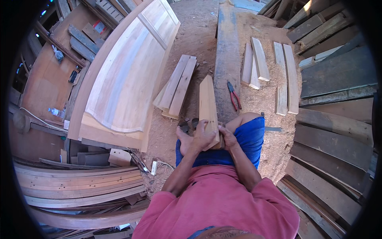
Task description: The person sits on the floor and smooths wooden planks using a sanding block. They repeatedly rub the block along the edges and faces of the planks, occasionally flipping them over to work on different sides. The person also uses a metal file to smooth the edges of the wood.
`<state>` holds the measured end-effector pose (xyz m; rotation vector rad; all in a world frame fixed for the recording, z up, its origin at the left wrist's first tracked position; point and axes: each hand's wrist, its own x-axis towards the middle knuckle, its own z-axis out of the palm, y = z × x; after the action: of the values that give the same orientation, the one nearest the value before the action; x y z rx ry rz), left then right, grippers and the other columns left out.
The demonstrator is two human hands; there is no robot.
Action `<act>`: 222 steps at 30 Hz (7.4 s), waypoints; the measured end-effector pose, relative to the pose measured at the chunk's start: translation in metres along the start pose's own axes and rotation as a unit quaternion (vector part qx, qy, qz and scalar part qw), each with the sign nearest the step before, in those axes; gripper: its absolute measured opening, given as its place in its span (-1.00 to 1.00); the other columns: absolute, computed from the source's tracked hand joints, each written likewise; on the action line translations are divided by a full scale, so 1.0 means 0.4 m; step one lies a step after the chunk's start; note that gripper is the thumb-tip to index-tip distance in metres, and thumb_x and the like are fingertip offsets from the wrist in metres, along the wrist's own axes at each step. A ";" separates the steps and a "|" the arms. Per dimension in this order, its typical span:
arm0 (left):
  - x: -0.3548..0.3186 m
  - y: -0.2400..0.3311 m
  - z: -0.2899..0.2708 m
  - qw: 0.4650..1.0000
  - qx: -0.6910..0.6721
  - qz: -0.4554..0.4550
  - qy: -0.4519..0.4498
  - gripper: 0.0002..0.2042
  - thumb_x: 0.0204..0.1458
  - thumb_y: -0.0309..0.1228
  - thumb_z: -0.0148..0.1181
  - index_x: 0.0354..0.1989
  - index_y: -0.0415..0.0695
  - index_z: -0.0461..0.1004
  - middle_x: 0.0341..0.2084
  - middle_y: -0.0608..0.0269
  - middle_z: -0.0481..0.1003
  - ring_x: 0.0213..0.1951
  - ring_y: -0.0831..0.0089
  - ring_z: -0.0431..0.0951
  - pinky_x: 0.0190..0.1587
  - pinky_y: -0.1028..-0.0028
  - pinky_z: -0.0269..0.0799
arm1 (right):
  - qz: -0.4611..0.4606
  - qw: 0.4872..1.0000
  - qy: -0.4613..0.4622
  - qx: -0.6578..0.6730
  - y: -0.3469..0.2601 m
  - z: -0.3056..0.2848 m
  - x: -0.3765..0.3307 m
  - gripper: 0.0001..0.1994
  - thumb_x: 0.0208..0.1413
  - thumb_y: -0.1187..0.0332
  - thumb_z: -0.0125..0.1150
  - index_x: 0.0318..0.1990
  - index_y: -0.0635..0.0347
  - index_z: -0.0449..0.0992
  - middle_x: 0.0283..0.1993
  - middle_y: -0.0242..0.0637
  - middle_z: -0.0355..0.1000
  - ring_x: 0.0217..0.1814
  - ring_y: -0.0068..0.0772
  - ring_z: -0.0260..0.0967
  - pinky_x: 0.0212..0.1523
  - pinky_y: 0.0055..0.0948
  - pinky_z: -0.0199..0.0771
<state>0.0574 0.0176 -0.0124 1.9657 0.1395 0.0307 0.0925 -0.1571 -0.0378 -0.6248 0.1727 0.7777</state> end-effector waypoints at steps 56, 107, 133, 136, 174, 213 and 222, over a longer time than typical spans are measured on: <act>0.120 -0.030 0.200 0.743 -0.602 -0.202 -0.210 -0.23 0.27 0.40 -0.10 0.27 -0.09 0.43 -0.07 0.10 0.60 -0.10 0.26 0.67 -0.03 0.26 0.66 | -0.256 0.804 0.186 -0.503 -0.144 0.128 -0.132 -0.30 0.38 0.20 0.07 0.49 0.52 0.04 0.38 0.27 0.29 0.49 0.04 0.25 0.50 -0.22 0.14; 0.091 -0.048 0.197 0.693 -0.647 -0.216 -0.234 -0.26 0.38 0.31 -0.29 0.38 -0.10 0.33 0.13 0.07 0.55 0.09 0.19 0.63 0.18 0.20 0.59 | -0.228 0.811 0.174 -0.510 -0.107 0.198 -0.196 -0.50 0.39 0.25 0.10 0.36 0.28 0.19 0.08 -0.14 0.38 0.11 -0.37 0.35 0.22 -0.35 0.37; 0.102 -0.026 0.209 0.740 -0.609 -0.220 -0.179 -0.30 0.40 0.28 -0.26 0.26 -0.12 0.42 -0.05 0.13 0.60 -0.09 0.31 0.68 -0.03 0.33 0.66 | -0.336 0.727 0.200 -0.564 -0.185 0.135 -0.075 -0.43 0.34 0.11 0.14 0.31 0.35 0.26 0.05 0.24 0.47 0.16 0.17 0.49 0.21 -0.11 0.45; 0.102 -0.049 0.198 0.771 -0.567 -0.227 -0.178 -0.32 0.40 0.28 -0.24 0.22 -0.09 0.46 -0.10 0.18 0.61 -0.14 0.33 0.68 -0.06 0.31 0.67 | -0.304 0.743 0.215 -0.556 -0.150 0.137 -0.134 -0.42 0.30 0.11 0.17 0.31 0.34 0.27 0.08 0.21 0.46 0.18 0.18 0.47 0.24 -0.13 0.42; 0.096 0.314 -0.200 0.791 -0.534 -0.011 -0.298 -0.34 0.15 -0.33 0.18 0.48 -0.09 0.23 0.18 0.07 0.42 0.21 0.25 0.50 0.28 0.22 0.47 | -0.276 0.946 -0.039 -0.163 -0.259 0.197 -0.251 -0.13 0.29 0.00 0.20 0.59 0.29 -0.01 0.43 -0.03 0.29 0.47 -0.23 0.27 0.48 -0.24 0.23; 0.247 0.422 -0.391 0.913 -0.407 -0.014 -0.031 -0.28 0.33 0.33 -0.13 0.21 -0.11 0.51 -0.13 0.20 0.60 -0.15 0.42 0.63 -0.11 0.31 0.64 | -0.384 0.866 -0.029 -0.318 -0.300 0.499 -0.145 -0.37 0.47 0.21 0.03 0.56 0.33 0.09 0.35 -0.16 0.36 0.36 -0.39 0.33 0.40 -0.40 0.27; 0.241 0.437 -0.305 0.917 -0.398 0.034 -0.007 -0.35 0.47 0.14 -0.23 0.28 -0.23 0.44 0.03 0.16 0.58 0.01 0.40 0.58 0.09 0.37 0.52 | -0.540 0.744 -0.010 -0.394 -0.284 0.710 -0.139 -0.28 0.40 0.23 0.11 0.55 0.45 0.02 0.46 0.06 0.23 0.49 -0.16 0.22 0.52 -0.24 0.11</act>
<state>0.1572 0.0733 0.1918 1.1512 0.0358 0.1029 0.1102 -0.0861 0.2645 -1.3370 -0.5618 -0.3503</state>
